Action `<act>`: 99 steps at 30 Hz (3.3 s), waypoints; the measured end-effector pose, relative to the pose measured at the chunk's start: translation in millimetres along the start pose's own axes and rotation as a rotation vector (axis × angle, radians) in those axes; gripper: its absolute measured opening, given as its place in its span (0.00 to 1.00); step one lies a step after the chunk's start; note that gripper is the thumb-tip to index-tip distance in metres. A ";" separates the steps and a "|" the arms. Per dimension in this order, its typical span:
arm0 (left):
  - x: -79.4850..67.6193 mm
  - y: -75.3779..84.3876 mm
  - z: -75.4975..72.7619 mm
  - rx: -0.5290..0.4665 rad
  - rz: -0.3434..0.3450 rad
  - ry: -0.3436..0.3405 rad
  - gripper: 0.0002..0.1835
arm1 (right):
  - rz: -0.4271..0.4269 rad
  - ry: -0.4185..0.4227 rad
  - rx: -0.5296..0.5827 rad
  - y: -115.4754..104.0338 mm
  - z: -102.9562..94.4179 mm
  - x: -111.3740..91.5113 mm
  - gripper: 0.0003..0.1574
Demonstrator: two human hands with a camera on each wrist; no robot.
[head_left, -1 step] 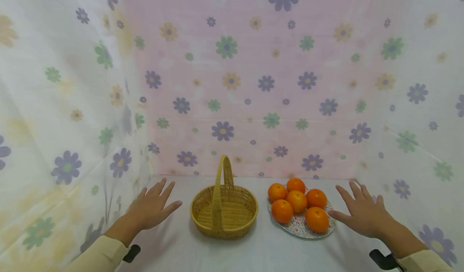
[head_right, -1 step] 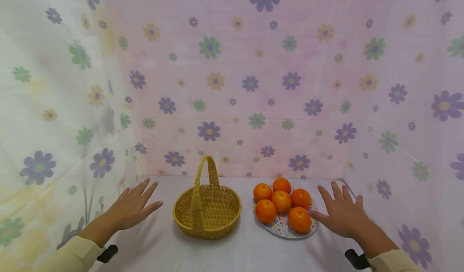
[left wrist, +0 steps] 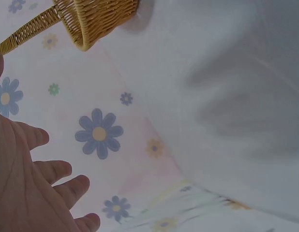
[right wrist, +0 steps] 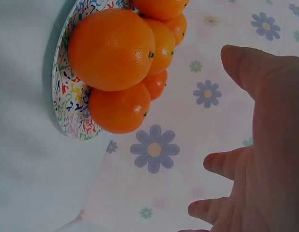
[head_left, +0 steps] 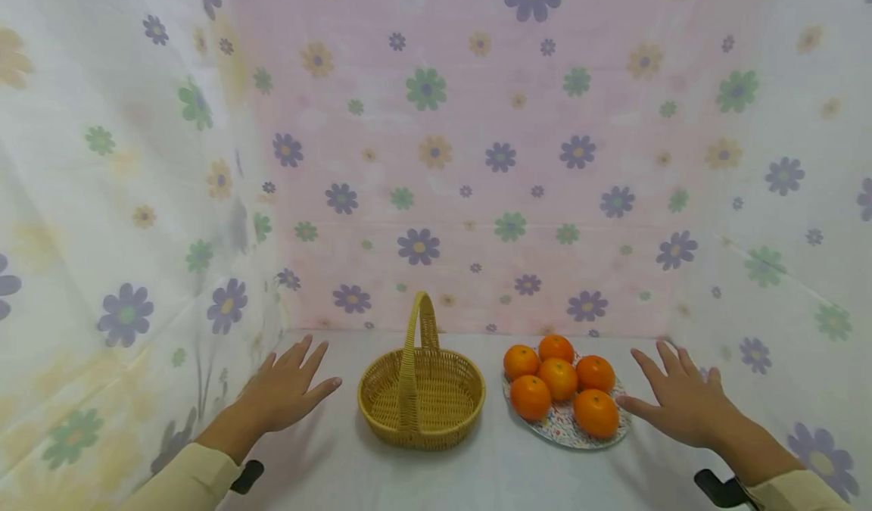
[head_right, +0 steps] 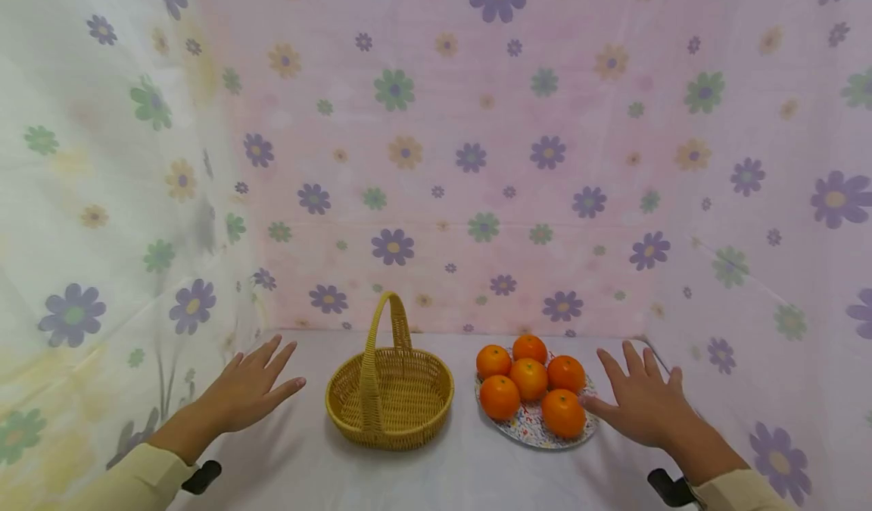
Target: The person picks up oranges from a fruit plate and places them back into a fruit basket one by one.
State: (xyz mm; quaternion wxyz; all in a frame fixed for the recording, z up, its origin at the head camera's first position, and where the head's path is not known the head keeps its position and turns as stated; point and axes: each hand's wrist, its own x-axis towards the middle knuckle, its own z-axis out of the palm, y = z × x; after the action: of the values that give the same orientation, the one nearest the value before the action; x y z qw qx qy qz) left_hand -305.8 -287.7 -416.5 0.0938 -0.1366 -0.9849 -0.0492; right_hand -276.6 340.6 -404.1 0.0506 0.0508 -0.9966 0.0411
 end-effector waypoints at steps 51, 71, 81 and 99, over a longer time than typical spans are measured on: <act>45.2 58.5 112.7 -0.707 -0.294 0.009 0.39 | 0.018 0.030 0.358 -28.2 69.4 15.1 0.68; 41.7 70.2 121.7 -0.760 -0.377 0.095 0.31 | 0.115 0.017 0.414 -36.0 81.4 21.3 0.62; 41.6 69.9 123.7 -0.768 -0.344 0.126 0.36 | 0.142 0.021 0.458 -34.2 88.1 22.3 0.61; 42.8 74.2 122.2 -0.750 -0.349 0.142 0.35 | 0.171 0.049 0.487 -40.6 77.5 20.3 0.63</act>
State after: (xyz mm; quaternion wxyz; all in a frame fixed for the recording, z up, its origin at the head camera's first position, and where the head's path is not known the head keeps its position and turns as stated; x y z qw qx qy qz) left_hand -346.5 -190.5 -522.2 0.0956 0.0112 -0.8983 -0.4288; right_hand -300.0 291.7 -475.7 0.0573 -0.0242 -0.9564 0.2853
